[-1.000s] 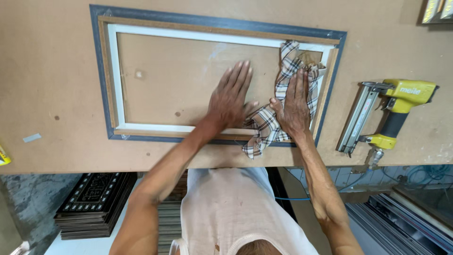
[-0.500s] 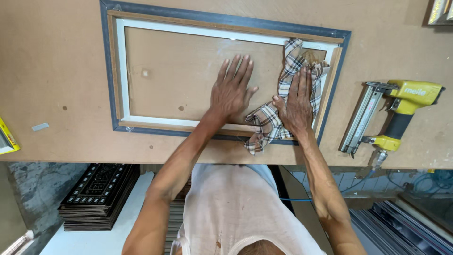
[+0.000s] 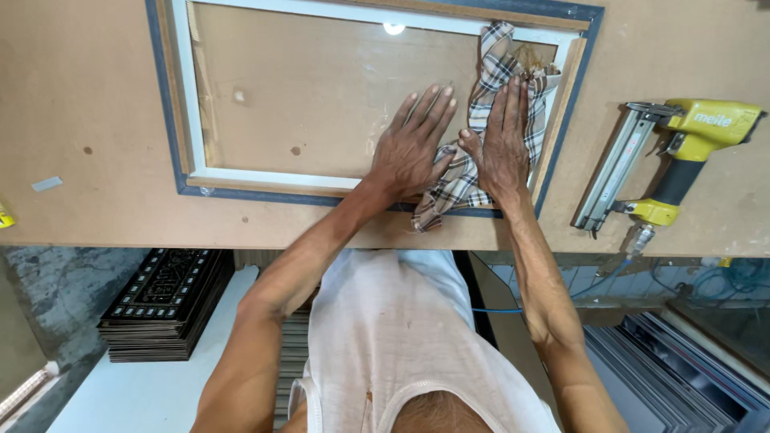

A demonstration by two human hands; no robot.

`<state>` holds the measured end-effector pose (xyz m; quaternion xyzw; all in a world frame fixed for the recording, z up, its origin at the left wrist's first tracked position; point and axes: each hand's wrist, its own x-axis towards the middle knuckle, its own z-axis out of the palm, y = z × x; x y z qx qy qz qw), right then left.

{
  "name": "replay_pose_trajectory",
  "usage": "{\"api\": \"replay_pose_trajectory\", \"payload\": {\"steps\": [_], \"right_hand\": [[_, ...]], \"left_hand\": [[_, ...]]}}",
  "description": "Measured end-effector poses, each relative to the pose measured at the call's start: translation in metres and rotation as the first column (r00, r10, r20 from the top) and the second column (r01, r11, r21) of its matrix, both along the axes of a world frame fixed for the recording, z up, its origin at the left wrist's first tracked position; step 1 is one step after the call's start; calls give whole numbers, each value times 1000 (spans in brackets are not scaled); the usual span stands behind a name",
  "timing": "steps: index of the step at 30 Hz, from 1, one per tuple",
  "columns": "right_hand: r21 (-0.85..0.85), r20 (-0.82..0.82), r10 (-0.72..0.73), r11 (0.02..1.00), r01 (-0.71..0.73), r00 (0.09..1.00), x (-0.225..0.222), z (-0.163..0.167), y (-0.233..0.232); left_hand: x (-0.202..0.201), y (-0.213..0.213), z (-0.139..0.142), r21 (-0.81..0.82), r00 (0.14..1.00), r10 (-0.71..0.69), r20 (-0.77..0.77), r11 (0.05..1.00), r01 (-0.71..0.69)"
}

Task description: The person wipes the glass of a picture frame with a cloth, places a backing board on top, and uses a pneumatic nail gun to secure the board to the frame. The person repeats this process for multiple frames.

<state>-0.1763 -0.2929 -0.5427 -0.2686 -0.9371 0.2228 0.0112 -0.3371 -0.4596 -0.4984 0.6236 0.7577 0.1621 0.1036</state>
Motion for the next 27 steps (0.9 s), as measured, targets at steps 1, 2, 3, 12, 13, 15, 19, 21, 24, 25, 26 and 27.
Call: {"api": "replay_pose_trajectory", "payload": {"steps": [1, 2, 3, 12, 13, 15, 19, 21, 24, 25, 26, 27], "right_hand": [[17, -1, 3, 1000, -3, 1000, 1, -1, 1], [47, -4, 11, 999, -11, 1000, 2, -2, 1], [65, -9, 20, 998, -19, 1000, 2, -3, 2], [85, -25, 57, 995, -54, 998, 0, -1, -1], [86, -63, 78, 994, -73, 995, 2, 2, 0], [21, -58, 62, 998, -60, 996, 7, 10, 5], [-77, -48, 35, 996, -39, 998, 7, 20, 6], [35, -1, 105, 994, -105, 994, -11, 14, -7], [-469, -114, 18, 880, -70, 993, -52, -1, -41], [-624, -246, -18, 768, -144, 969, -67, -7, -61], [-735, -364, -83, 637, -232, 928, -72, -7, -70], [-733, -336, -69, 646, -214, 939, -72, -6, -78]], "left_hand": [[5, -1, 3, 9, 996, 3, 85, 1000, -3], [10, -6, 8, 24, 987, -1, 158, 1000, -3], [15, -12, 13, 28, 974, -4, 227, 1000, -3], [-2, 11, -24, -8, 991, 88, 104, 996, -87], [1, 3, -25, -11, 984, 138, 112, 990, -137], [8, -31, -18, 12, 974, 196, 116, 980, -199], [-1, -88, 9, -235, 943, 299, 146, 936, -260], [-12, -86, 21, -249, 888, 358, 288, 924, -291], [-25, -56, 32, 44, 821, 238, 518, 952, -304], [-26, -49, 35, 214, 855, 133, 502, 938, -271], [-28, -47, 37, 386, 884, 17, 468, 895, -222], [-32, -49, 39, 317, 839, 78, 539, 904, -288]]}}
